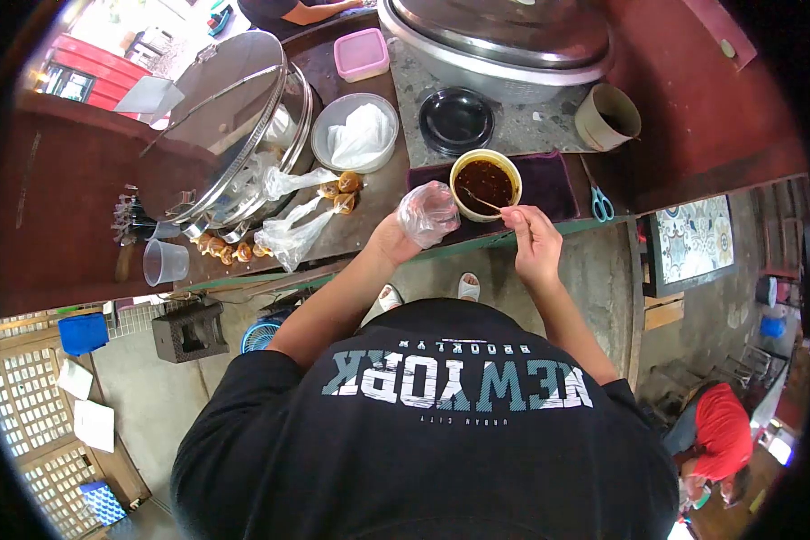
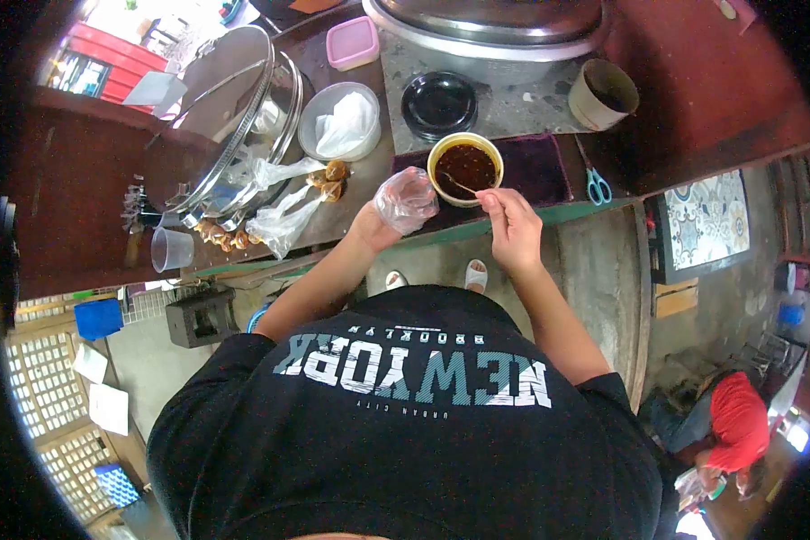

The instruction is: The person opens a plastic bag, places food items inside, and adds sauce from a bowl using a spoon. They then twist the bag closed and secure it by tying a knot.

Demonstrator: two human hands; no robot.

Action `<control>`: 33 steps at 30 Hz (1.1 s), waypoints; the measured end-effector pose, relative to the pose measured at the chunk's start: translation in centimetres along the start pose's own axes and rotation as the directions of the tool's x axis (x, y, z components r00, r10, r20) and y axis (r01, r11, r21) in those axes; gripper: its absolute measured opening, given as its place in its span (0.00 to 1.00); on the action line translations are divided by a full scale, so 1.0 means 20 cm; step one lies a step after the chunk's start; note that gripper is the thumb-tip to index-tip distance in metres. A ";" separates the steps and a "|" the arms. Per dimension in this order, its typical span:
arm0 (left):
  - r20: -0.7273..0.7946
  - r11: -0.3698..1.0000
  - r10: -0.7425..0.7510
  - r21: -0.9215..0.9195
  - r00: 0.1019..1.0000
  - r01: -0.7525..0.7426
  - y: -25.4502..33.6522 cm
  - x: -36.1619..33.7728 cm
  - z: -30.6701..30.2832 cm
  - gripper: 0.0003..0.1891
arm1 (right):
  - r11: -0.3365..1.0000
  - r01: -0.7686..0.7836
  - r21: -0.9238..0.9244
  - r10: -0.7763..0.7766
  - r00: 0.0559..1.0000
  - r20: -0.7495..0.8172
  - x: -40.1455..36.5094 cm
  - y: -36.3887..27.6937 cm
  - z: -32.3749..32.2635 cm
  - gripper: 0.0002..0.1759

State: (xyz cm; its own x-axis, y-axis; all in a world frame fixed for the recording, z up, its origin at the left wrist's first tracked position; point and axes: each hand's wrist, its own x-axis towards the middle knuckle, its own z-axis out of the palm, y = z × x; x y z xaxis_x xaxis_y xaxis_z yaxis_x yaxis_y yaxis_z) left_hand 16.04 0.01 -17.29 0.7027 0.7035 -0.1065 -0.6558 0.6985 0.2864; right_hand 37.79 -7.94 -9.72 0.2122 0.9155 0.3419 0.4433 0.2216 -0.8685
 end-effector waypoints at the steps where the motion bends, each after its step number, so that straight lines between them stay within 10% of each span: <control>1: -0.001 1.000 -0.004 0.006 1.000 0.004 0.00 0.00 0.00 0.17 | 1.000 -0.023 0.017 0.023 1.000 -0.003 0.00 0.00 0.00 0.10; 15: 0.024 0.995 -0.015 -0.098 1.000 0.017 0.01 0.02 -0.01 0.17 | 0.846 -0.364 0.391 0.449 0.880 -0.152 -0.01 -0.01 -0.01 0.16; 33: 0.075 0.988 -0.024 -0.151 0.997 0.035 -0.01 0.00 -0.02 0.19 | 0.616 -0.360 0.700 0.620 0.770 -0.150 -0.02 0.10 -0.03 0.15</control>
State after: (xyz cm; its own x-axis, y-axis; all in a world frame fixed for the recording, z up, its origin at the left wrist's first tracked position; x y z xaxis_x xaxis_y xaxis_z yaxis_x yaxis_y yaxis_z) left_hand 16.12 -0.11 -17.84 0.7372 0.6744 -0.0415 -0.6646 0.7348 0.1354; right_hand 39.08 -8.10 -11.35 0.5685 0.7924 -0.2213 -0.4131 0.0424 -0.9097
